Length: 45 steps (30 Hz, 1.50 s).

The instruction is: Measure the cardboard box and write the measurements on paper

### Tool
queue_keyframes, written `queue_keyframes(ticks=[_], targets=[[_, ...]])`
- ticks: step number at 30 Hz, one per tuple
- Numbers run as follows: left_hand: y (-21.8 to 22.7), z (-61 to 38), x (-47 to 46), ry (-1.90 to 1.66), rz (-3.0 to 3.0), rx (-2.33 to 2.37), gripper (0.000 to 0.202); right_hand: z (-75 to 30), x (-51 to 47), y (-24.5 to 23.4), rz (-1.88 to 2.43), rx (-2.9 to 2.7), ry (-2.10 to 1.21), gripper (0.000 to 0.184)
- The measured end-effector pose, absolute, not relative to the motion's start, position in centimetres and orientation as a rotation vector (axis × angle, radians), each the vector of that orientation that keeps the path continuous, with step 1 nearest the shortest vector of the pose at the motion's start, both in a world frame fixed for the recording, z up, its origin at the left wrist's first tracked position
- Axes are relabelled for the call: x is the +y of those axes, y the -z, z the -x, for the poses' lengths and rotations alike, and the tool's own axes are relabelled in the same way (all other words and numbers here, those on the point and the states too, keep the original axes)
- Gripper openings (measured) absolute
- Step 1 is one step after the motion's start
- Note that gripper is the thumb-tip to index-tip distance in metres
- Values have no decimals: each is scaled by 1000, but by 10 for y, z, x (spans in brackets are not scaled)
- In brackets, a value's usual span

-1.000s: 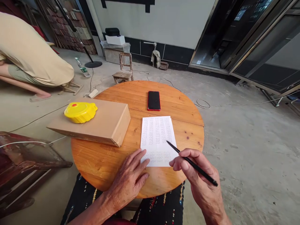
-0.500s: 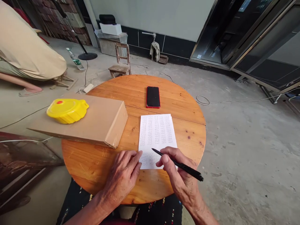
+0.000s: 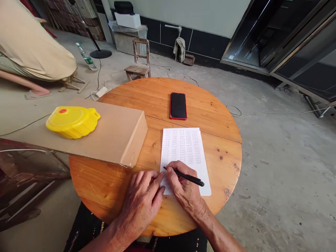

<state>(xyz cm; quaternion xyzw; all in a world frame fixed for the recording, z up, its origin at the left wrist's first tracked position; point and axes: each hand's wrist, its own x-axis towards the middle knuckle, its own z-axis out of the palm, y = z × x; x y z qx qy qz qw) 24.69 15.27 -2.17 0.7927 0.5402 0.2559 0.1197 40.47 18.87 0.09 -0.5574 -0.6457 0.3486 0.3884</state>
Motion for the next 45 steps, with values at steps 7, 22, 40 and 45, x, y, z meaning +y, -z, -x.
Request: queue_keyframes(ticks=[7,22,40,45], targets=[[22,-246,152,-736,-2297,1571,31,-401,186,9,1412,-1599,-862,17],[21,-247,152,-728,-2253,1579,37,-399,187,10,1383,-1766,-737,15],[19,-246,153,-764,-2232,1563,36,-399,188,8,1383,-1810,-764,16],[20,-246,153,-759,-2234,1574,35,-398,188,8,1379,-1801,-802,17]])
